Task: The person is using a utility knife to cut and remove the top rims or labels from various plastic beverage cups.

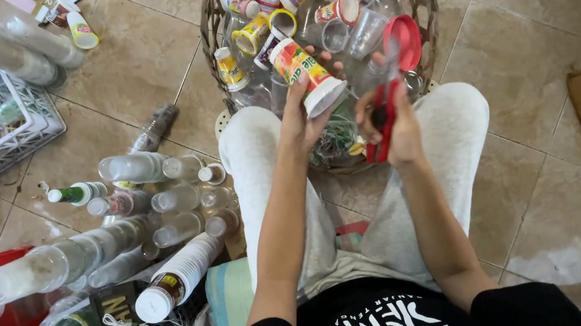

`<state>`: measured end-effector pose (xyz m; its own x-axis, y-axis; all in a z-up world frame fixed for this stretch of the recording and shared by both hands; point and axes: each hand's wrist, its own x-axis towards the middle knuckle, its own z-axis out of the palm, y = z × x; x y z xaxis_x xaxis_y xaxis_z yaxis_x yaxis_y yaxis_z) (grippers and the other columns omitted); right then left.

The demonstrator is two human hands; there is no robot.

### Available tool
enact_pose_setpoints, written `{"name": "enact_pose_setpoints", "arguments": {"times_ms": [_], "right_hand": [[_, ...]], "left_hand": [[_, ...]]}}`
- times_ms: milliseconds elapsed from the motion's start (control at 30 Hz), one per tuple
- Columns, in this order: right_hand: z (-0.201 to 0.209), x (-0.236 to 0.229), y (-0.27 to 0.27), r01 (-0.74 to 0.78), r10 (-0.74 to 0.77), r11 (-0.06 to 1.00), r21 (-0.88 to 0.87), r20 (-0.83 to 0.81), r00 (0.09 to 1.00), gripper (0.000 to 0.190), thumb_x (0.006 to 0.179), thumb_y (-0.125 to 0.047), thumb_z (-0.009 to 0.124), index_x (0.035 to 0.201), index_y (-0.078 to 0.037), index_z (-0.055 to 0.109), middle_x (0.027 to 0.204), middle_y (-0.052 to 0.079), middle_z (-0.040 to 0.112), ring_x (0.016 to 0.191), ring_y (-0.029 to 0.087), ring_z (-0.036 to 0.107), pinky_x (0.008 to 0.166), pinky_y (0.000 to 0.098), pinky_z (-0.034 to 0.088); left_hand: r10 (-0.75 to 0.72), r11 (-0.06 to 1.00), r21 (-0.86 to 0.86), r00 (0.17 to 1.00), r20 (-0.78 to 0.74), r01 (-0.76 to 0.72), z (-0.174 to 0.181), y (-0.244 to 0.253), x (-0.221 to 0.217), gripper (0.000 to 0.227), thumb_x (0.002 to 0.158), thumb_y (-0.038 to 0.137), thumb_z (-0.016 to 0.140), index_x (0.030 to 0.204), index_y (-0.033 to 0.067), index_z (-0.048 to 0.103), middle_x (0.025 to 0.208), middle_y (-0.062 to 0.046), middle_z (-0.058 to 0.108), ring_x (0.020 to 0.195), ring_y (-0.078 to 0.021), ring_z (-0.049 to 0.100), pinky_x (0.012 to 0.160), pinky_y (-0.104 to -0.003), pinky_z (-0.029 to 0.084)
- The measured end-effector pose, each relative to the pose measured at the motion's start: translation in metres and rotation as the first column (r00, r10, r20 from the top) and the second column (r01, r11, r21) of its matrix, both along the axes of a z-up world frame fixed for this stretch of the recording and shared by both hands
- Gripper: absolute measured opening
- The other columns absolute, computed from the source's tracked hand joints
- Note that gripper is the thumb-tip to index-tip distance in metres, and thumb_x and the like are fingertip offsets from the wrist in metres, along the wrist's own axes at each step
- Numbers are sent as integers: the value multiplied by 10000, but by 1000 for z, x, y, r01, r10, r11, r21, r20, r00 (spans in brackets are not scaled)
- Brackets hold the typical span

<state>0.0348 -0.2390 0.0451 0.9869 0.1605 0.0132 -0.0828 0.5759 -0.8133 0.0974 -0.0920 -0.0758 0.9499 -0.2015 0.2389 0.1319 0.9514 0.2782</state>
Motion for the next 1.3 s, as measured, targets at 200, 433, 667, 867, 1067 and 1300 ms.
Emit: {"name": "enact_pose_setpoints", "arguments": {"times_ms": [200,433,667,867,1067,1300], "right_hand": [[-71,3,0,94,7,954,-286,333,943,690,1102,-430,435,1617,-45,183,826,173,617,496,114,503,495,187,381],[-74,1,-3,252,52,802,-541,483,874,699,1039,-191,585,1618,19,254,861,115,713,604,138,540,580,222,422],[-82,-3,-11,384,-18,719,-579,537,843,691,1025,-229,637,1611,-18,336,921,116,703,622,163,548,571,265,462],[-75,-4,-12,497,-1,619,-608,632,775,460,976,-207,690,1398,-26,650,830,95,733,643,220,663,596,306,516],[-40,-4,1,541,38,621,-567,711,702,337,1013,-169,643,1313,-38,725,780,128,608,578,261,543,584,349,480],[-43,-3,1,604,10,586,-540,750,661,350,1021,-197,648,1313,-23,729,746,103,541,557,241,487,565,336,449]], "left_hand": [[-51,997,-63,999,-16,49,-2,-8,-3,595,1055,323,634,1533,112,350,1425,-133,562,1306,-320,617,1083,-522,550],[-74,995,-87,952,-296,50,60,-7,-18,589,955,296,718,1383,-33,483,1288,-224,649,1165,-372,681,1059,-556,560],[-73,997,-21,966,-249,70,53,-15,-22,391,944,180,656,1273,-14,569,1111,-194,700,993,-334,713,906,-553,587],[-85,996,-1,956,-282,88,54,-18,-23,385,1007,271,664,1298,31,588,1161,-161,712,1078,-292,703,973,-543,550],[15,998,58,998,-61,-11,39,-15,-21,478,1057,286,639,1392,-1,454,1442,-235,537,1290,-408,600,977,-520,569],[38,987,157,995,-93,-23,39,-12,-22,473,1055,249,662,1428,81,424,1388,-212,578,1210,-317,651,975,-540,568]]}}
